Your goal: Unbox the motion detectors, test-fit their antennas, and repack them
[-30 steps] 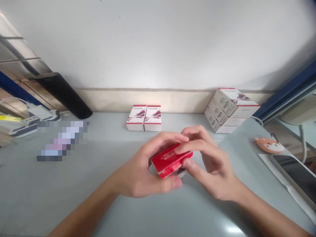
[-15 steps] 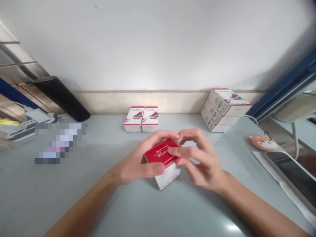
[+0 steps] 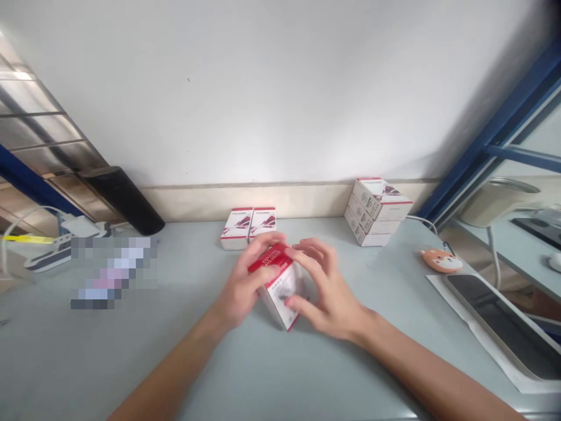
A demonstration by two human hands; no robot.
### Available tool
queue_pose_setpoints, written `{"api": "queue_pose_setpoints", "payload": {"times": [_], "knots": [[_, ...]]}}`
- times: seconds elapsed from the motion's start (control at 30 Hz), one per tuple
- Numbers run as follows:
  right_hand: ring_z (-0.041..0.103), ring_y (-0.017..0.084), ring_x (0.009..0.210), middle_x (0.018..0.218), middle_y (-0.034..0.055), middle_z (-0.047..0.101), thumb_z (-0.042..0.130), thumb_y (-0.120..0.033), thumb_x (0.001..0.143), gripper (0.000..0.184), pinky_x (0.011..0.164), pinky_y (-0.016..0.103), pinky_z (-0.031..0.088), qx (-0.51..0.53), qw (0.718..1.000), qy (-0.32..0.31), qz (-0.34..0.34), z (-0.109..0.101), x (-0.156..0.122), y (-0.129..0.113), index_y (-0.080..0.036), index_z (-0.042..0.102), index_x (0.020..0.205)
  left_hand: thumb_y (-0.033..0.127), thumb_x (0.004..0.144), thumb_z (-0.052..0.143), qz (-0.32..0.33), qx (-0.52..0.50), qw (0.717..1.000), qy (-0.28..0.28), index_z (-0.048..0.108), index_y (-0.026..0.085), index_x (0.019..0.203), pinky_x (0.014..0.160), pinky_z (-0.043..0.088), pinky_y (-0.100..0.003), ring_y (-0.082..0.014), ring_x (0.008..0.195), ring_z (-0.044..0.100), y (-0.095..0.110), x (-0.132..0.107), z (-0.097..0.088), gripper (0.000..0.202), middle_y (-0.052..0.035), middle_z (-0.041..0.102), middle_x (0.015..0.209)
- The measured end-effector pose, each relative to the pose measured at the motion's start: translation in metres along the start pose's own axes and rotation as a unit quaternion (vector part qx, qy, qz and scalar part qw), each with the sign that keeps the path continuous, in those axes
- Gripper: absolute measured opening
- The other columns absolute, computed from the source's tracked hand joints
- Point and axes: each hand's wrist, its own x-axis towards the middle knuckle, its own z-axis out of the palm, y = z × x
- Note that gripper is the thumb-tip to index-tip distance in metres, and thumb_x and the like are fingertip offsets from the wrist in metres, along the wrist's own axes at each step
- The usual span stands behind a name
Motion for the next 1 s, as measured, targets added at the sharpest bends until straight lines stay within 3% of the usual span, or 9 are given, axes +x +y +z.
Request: {"api": "queue_pose_setpoints", "payload": {"times": [0.1,0.2,0.3,0.37,0.47,0.6,0.7,0.9,1.0], "knots": [[0.048,0.039,0.145,0.16,0.0174,0.03,0.072,-0.052,0.094,0.087,0.098,0.053,0.063,0.018,0.998,-0.062,0.029,0.005,-0.001,-0.005,-0.036,0.024,0.164,0.037,0.098,0.065,0.038,0.085,0.991,0.095,0.059,0.031,0.131,0.102,0.052,-0.035,-0.0246,0.12,0.063,0.002,-0.001,0.004,0.034,-0.0041,0.064,0.129],[0.054,0.032,0.141,0.161,0.0132,0.038,0.061,-0.04,0.103,0.068,0.103,0.051,0.06,0.038,0.995,-0.065,0.062,0.005,0.001,-0.002,-0.04,0.026,0.161,0.046,0.1,0.064,0.058,0.158,0.985,0.039,0.051,0.033,0.141,0.111,0.05,-0.042,-0.0283,0.13,0.06,0.001,-0.002,-0.001,0.045,-0.0074,0.059,0.141],[0.064,0.026,0.128,0.148,0.0091,0.056,0.054,-0.038,0.107,0.049,0.105,0.048,0.058,0.061,0.99,-0.049,0.114,-0.001,0.005,0.015,-0.037,0.04,0.154,0.046,0.087,0.081,0.083,0.249,0.964,-0.032,0.038,0.036,0.154,0.12,0.044,-0.05,-0.0369,0.148,0.045,-0.009,0.0,-0.012,0.081,-0.0114,0.039,0.162],[0.067,0.024,0.119,0.136,0.0076,0.065,0.05,-0.039,0.109,0.036,0.105,0.045,0.056,0.05,0.987,-0.038,0.148,-0.006,0.007,0.029,-0.033,0.052,0.144,0.042,0.084,0.085,0.088,0.319,0.943,-0.02,0.028,0.039,0.16,0.122,0.041,-0.055,-0.0397,0.154,0.036,-0.024,0.003,-0.017,0.095,-0.0124,0.031,0.167],[0.07,0.022,0.109,0.124,0.0068,0.07,0.043,-0.039,0.11,0.03,0.1,0.041,0.057,0.016,0.983,-0.056,0.173,-0.01,0.007,0.044,-0.029,0.061,0.133,0.037,0.094,0.075,0.104,0.311,0.945,0.018,0.018,0.039,0.164,0.119,0.045,-0.053,-0.0343,0.147,0.049,-0.049,0.008,-0.017,0.09,-0.014,0.034,0.167],[0.071,0.022,0.107,0.122,0.0074,0.071,0.04,-0.04,0.111,0.034,0.095,0.039,0.057,-0.007,0.982,-0.075,0.171,-0.01,0.006,0.047,-0.028,0.06,0.136,0.035,0.088,0.08,0.155,0.289,0.94,0.099,0.044,0.034,0.151,0.113,0.052,-0.047,-0.0299,0.134,0.062,-0.06,0.014,-0.017,0.073,-0.0114,0.049,0.159],[0.07,0.023,0.113,0.128,0.0091,0.068,0.044,-0.039,0.11,0.038,0.094,0.039,0.057,-0.028,0.984,-0.064,0.165,-0.011,0.007,0.044,-0.027,0.054,0.144,0.034,0.084,0.082,0.174,0.289,0.926,0.17,0.05,0.031,0.146,0.106,0.057,-0.044,-0.0264,0.117,0.072,-0.038,0.021,-0.028,0.07,-0.0105,0.059,0.149],[0.069,0.026,0.111,0.127,0.0122,0.064,0.044,-0.031,0.107,0.036,0.094,0.044,0.056,-0.084,0.982,0.037,0.164,-0.028,0.015,0.05,-0.024,0.057,0.14,0.034,0.078,0.083,0.077,0.309,0.912,0.258,0.014,0.034,0.164,0.086,0.063,-0.039,-0.0255,0.098,0.077,0.033,0.051,-0.085,0.111,-0.009,0.073,0.124],[0.067,0.027,0.109,0.123,0.0119,0.063,0.045,-0.028,0.105,0.033,0.095,0.045,0.056,-0.101,0.976,0.101,0.167,-0.041,0.017,0.056,-0.023,0.06,0.134,0.04,0.08,0.081,-0.052,0.419,0.87,0.256,0.04,0.033,0.155,0.081,0.06,-0.036,-0.0241,0.088,0.076,0.045,0.072,-0.112,0.086,-0.0063,0.075,0.116]]}}
